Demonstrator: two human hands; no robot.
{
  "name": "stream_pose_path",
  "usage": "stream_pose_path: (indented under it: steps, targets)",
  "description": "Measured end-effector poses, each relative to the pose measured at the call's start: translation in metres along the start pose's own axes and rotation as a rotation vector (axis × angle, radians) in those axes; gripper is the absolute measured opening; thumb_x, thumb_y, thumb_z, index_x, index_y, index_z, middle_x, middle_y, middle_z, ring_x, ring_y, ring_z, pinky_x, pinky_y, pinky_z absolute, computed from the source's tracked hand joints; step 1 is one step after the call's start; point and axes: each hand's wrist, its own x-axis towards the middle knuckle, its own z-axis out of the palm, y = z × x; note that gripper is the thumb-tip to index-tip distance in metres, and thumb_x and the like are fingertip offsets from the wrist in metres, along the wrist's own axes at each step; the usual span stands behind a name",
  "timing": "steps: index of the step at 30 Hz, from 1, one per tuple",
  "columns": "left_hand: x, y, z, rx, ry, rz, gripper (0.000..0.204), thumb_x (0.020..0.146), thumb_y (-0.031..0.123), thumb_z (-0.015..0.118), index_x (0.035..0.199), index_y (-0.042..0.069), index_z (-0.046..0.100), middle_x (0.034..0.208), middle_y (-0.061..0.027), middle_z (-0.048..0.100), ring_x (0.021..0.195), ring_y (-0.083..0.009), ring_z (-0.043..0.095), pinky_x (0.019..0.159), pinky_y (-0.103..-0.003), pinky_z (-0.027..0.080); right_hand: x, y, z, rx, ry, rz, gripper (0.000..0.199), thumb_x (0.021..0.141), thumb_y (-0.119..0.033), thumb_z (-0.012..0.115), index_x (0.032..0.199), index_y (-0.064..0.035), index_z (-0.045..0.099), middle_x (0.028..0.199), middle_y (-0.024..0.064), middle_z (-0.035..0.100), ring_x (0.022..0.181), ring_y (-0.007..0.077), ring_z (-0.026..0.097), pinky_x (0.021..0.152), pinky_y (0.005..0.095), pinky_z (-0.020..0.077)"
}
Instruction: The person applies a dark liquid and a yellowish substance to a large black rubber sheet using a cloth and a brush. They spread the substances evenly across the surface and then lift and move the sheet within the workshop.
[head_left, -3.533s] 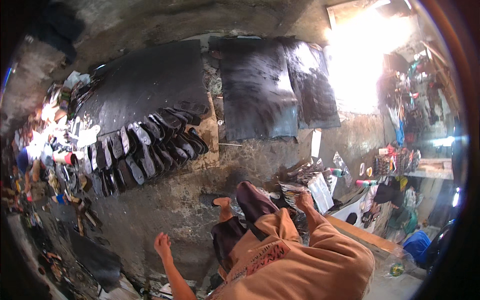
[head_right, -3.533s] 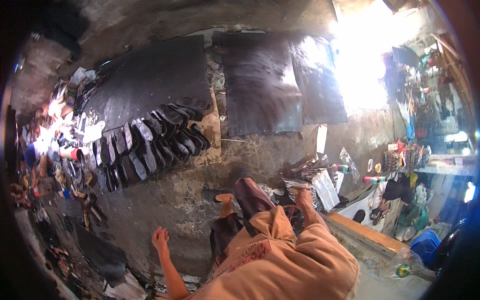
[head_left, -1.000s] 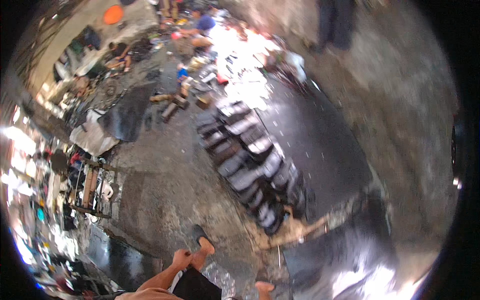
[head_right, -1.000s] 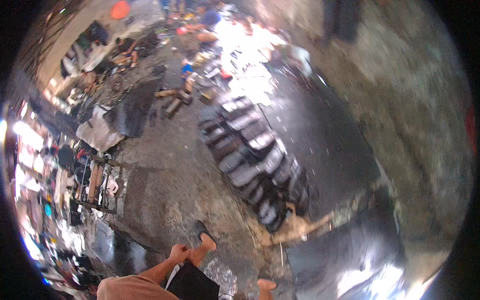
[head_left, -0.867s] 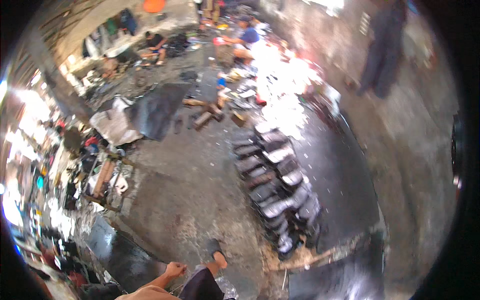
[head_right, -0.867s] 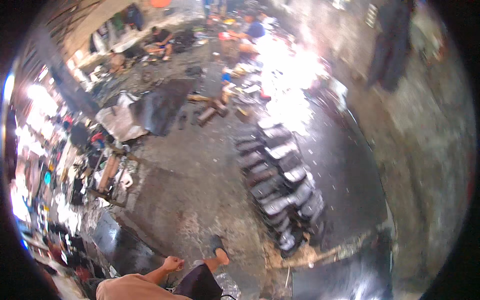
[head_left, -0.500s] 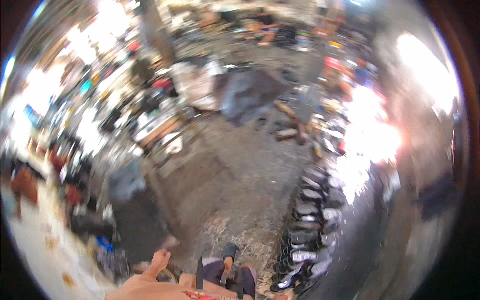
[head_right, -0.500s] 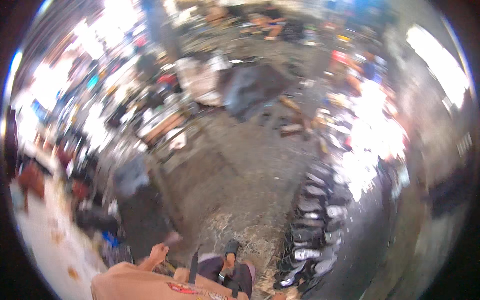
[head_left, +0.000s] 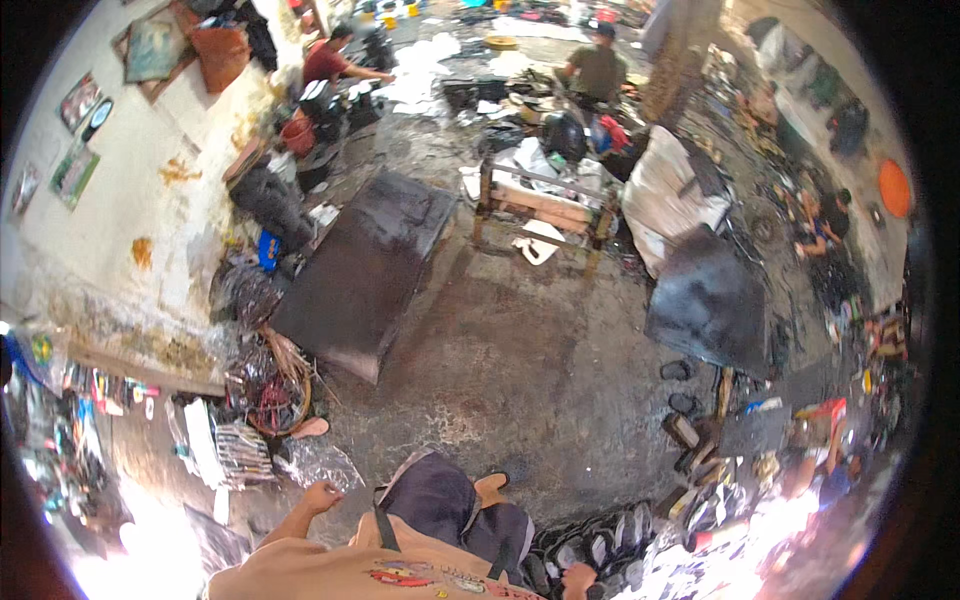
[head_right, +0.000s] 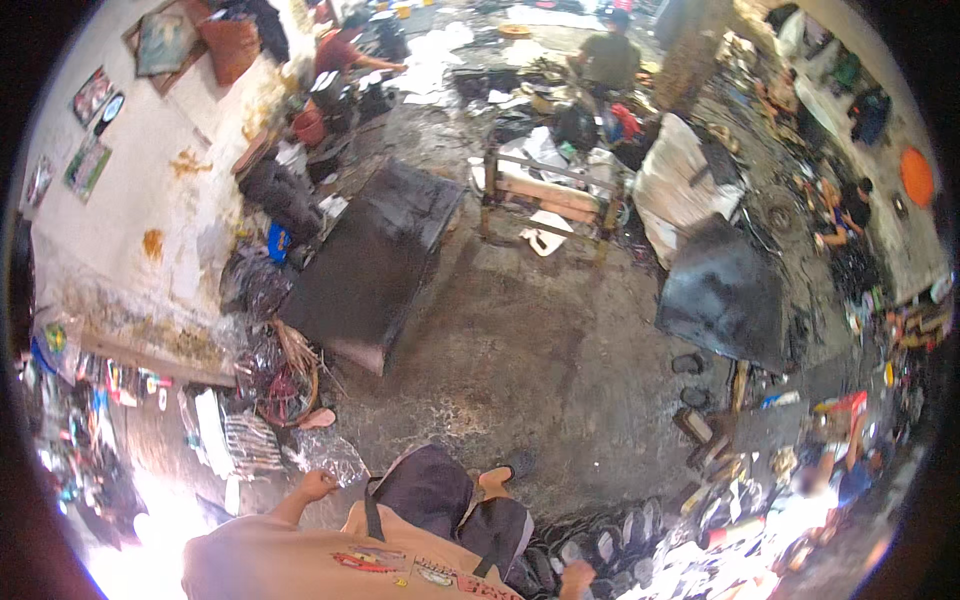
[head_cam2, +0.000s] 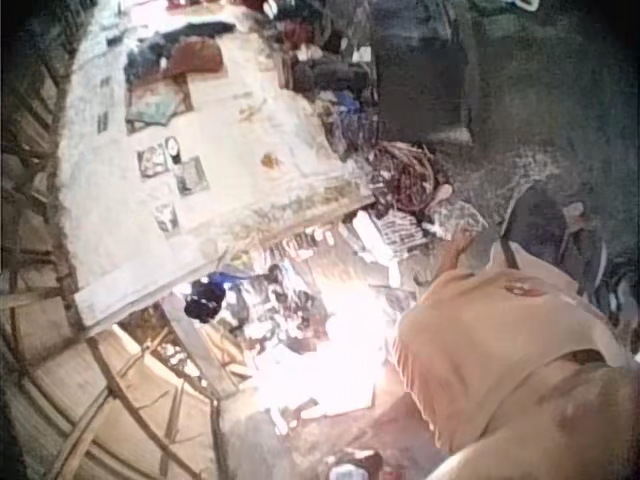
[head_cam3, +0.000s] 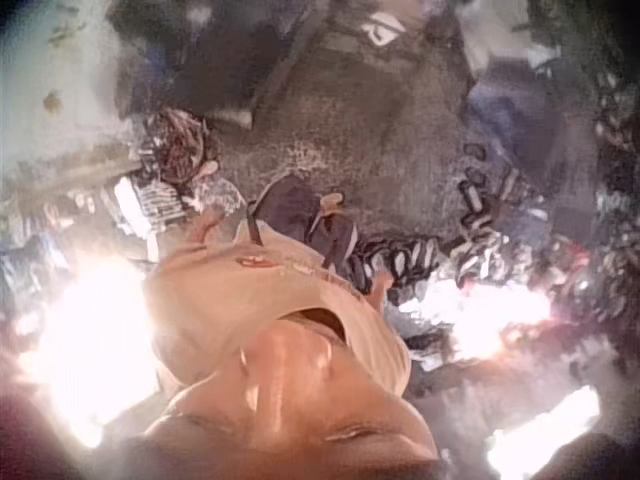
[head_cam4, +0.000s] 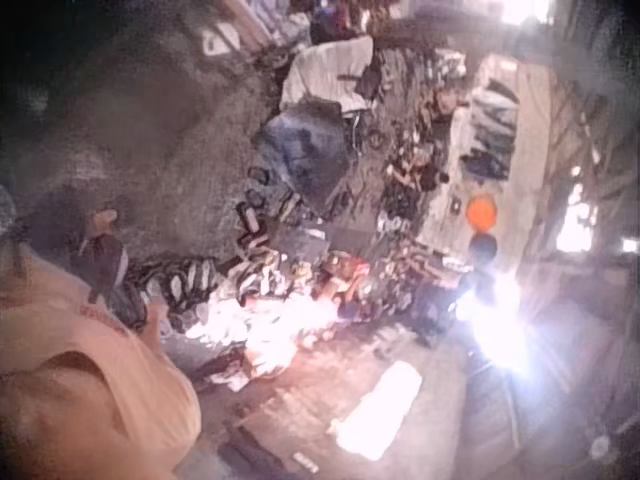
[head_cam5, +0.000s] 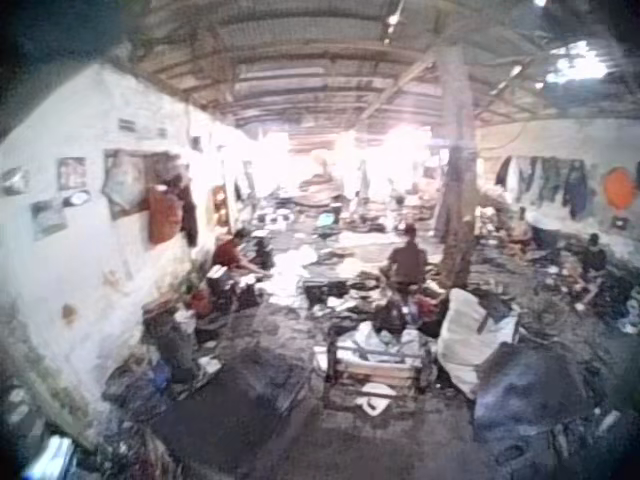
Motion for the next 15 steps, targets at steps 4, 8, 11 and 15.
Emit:
stream_pose_path:
  steps: [4, 8, 11, 15]
  targets:
    - [-0.067, -0.077, 0.007, -0.179, 0.024, -0.227, 0.025, 0.086, 0.02, 0.078, 0.101, 0.002, 0.073, 0.08, -0.0108, 0.076, 0.071, -0.0169, 0.073, 0.067, -0.033, 0.059, 0.082, 0.009, -0.103, 0.005, 0.303, -0.034, 0.026, 0.089, -0.033, 0.064, 0.078, -0.0145, 0.079, 0.086, 0.009, 0.077, 0.081, 0.0273, 0.074, 0.068, 0.0434, 0.0558]
    - [-0.094, -0.082, 0.007, -0.249, 0.061, -0.35, 0.022, 0.091, 0.021, 0.078, 0.102, 0.003, 0.072, 0.088, -0.0098, 0.076, 0.071, -0.0163, 0.072, 0.058, -0.031, 0.055, 0.139, -0.104, -0.195, 0.508, 0.287, -0.048, 0.027, 0.086, -0.023, 0.069, 0.075, -0.0001, 0.077, 0.073, 0.0188, 0.074, 0.059, 0.0332, 0.07, 0.062, 0.0454, 0.0547]
    - [-0.08, -0.156, 0.008, -0.266, 0.012, -0.298, 0.021, 0.091, 0.021, 0.076, 0.101, 0.003, 0.073, 0.087, -0.0079, 0.076, 0.067, -0.0149, 0.069, 0.057, -0.03, 0.055, 0.159, -0.24, -0.209, 0.249, 0.378, -0.14, 0.027, 0.085, -0.027, 0.071, 0.086, -0.002, 0.081, 0.084, 0.0226, 0.076, 0.076, 0.038, 0.076, 0.073, 0.0458, 0.058]
    - [-0.049, -0.241, -0.016, 0.296, -0.087, 0.354, 0.015, 0.088, 0.022, 0.067, 0.084, 0.008, 0.073, 0.074, -0.0064, 0.072, 0.061, -0.0185, 0.066, 0.057, -0.035, 0.054, 0.206, -0.419, -0.146, 0.37, 0.188, -0.307, 0.033, 0.087, -0.033, 0.067, 0.096, -0.004, 0.079, 0.091, 0.0228, 0.076, 0.089, 0.0384, 0.075, 0.079, 0.0478, 0.0575]
